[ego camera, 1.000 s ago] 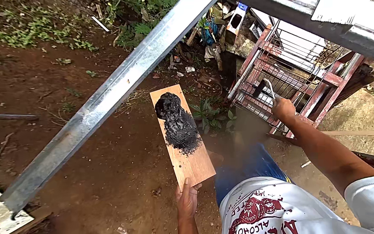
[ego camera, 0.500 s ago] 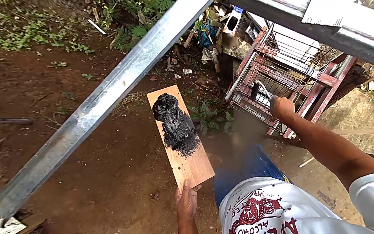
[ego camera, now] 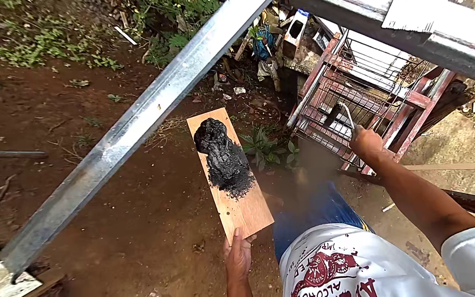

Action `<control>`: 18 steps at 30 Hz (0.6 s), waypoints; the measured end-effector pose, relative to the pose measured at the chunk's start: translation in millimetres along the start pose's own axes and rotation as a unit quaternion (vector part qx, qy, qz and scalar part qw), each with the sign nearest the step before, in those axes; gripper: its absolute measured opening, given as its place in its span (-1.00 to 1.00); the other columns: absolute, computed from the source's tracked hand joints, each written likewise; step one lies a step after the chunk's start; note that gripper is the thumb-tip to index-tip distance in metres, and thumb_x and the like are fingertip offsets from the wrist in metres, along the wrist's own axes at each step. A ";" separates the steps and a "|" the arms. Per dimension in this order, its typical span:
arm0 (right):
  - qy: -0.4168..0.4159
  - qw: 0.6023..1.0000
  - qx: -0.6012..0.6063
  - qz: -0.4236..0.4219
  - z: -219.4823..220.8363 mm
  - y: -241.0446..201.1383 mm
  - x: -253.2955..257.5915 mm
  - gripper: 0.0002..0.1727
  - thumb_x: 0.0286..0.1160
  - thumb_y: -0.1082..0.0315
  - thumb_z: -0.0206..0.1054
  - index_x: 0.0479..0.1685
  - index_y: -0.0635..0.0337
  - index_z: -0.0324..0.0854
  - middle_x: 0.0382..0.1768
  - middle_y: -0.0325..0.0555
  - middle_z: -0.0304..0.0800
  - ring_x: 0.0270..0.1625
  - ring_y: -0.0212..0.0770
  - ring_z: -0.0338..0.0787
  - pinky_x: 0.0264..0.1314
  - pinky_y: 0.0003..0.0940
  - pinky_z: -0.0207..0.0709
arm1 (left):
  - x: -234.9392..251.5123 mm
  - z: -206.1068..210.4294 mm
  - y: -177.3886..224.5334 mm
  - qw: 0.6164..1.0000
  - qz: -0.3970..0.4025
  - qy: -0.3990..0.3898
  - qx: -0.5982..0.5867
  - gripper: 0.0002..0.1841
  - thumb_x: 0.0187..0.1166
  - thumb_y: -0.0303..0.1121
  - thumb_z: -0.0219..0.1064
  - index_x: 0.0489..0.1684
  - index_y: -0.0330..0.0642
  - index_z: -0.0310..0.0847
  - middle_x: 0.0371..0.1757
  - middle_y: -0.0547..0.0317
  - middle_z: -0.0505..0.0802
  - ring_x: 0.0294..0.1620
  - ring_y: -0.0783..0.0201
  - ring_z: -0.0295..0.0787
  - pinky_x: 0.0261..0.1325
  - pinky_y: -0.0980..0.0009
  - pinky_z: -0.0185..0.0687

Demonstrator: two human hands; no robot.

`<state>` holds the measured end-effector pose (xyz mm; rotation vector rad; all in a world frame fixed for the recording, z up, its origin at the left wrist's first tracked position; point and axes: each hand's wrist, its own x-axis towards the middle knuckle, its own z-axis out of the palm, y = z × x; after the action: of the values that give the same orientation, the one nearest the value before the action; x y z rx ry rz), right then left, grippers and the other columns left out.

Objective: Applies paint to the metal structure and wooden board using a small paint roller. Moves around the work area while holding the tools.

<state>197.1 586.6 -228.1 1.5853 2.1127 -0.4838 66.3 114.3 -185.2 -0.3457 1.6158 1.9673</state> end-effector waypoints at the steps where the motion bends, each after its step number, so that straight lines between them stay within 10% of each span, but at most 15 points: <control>1: 0.007 1.000 0.005 0.005 -0.2 3.1 -1.2 -0.49 0.88 0.04 -0.15 0.28 0.20 0.60 -0.01 0.42 0.82 0.13 0.48 0.82 0.04 0.47 0.59 | -0.7 -0.7 0.0 1.000 -0.002 0.004 0.003 -0.53 0.66 -0.25 0.31 0.42 -0.28 0.32 0.06 -0.11 0.87 -0.14 0.07 0.94 -0.23 0.18 0.92; 18: -0.068 0.983 0.167 0.030 9.6 22.7 4.2 -0.48 0.86 0.15 -0.02 -0.18 0.45 0.68 -0.04 0.46 0.77 0.15 0.43 0.77 0.14 0.48 0.52 | 5.0 10.1 0.1 1.000 -0.002 -0.020 0.018 -0.56 0.68 -0.29 0.25 0.42 -0.31 0.31 0.05 -0.08 0.88 -0.17 0.09 0.94 -0.25 0.18 0.92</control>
<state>219.3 591.1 -238.6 1.7322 1.9500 -0.9379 63.7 125.3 -185.4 -0.2934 1.6233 1.9273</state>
